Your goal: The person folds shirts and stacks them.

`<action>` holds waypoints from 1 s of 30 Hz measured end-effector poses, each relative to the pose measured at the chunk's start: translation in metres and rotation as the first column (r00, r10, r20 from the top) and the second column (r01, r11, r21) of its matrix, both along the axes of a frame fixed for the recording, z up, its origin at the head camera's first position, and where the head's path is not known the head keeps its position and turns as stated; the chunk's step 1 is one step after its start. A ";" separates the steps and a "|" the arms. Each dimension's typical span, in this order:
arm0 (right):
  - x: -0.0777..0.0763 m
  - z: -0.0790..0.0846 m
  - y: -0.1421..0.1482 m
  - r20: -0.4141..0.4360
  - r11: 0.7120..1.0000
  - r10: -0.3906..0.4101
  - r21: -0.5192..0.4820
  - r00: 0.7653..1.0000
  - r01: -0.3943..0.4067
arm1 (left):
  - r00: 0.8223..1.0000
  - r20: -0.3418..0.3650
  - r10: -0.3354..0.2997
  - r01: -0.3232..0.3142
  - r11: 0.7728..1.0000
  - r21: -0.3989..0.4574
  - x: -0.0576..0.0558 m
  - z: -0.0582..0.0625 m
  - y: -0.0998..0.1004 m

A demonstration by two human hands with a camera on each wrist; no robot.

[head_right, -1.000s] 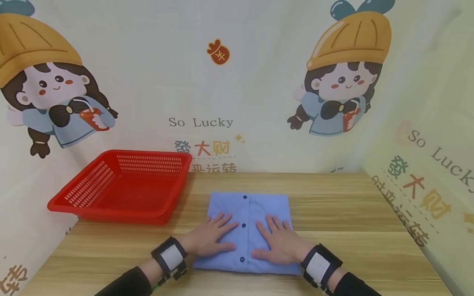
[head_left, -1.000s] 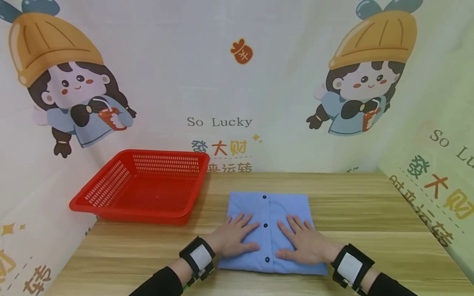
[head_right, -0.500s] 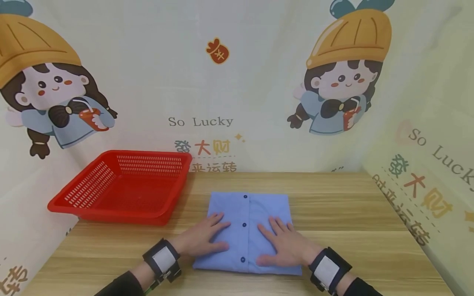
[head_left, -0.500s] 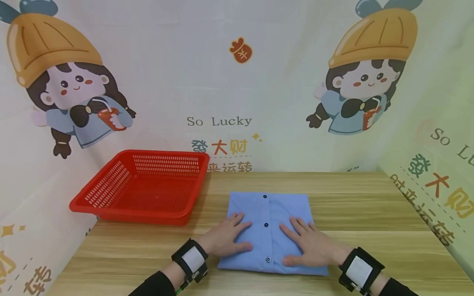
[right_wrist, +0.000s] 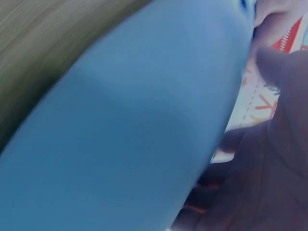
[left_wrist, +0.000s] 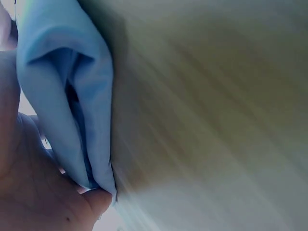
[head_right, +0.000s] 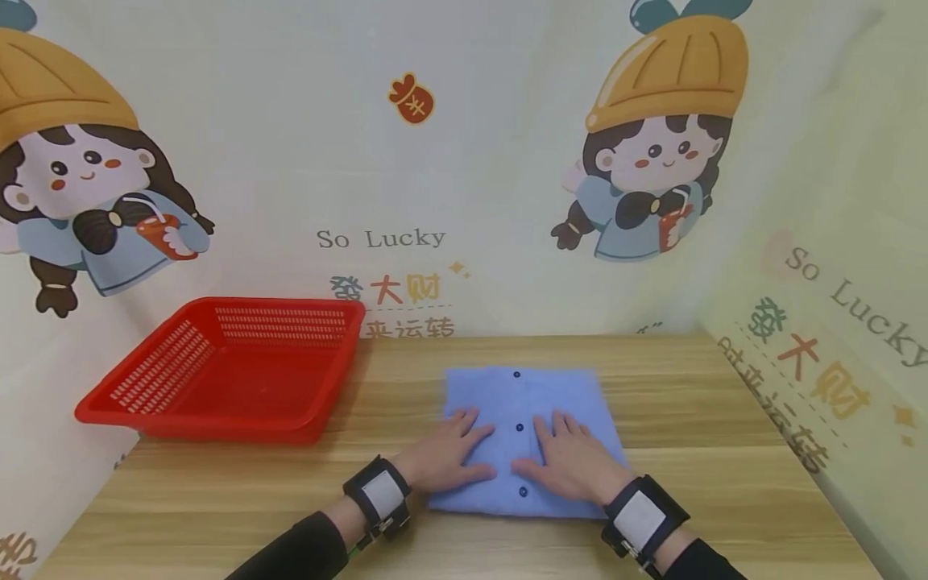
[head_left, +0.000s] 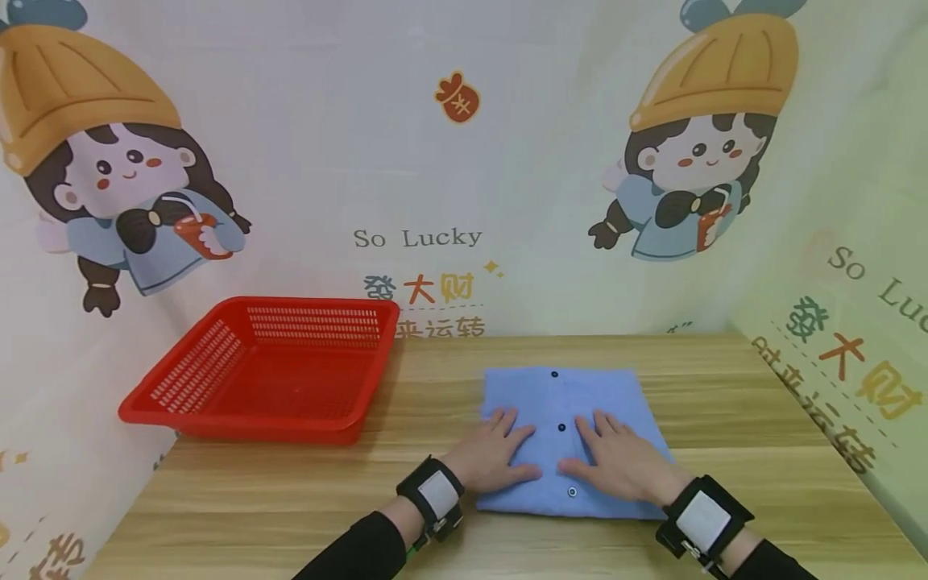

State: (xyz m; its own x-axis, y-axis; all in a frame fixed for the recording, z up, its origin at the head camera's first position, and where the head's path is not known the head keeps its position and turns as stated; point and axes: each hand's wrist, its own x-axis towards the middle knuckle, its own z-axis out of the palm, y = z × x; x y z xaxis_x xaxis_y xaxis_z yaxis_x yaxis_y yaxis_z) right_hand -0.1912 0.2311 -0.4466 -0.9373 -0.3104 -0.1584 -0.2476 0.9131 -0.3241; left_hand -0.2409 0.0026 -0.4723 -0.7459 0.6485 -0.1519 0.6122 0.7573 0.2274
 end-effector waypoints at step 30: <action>-0.015 -0.015 0.021 0.038 0.988 -0.153 0.010 0.988 0.152 | 0.992 0.081 0.096 -0.110 0.977 0.185 0.000 0.007 -0.025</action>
State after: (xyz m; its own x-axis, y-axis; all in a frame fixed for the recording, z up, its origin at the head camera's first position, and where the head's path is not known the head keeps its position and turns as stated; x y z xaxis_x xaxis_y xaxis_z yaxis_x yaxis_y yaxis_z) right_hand -0.2066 0.2519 -0.4618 -0.9668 -0.1629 -0.1968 -0.0928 0.9416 -0.3237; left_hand -0.2409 -0.0219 -0.4651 -0.8019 0.5908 -0.0891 0.5101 0.7546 0.4127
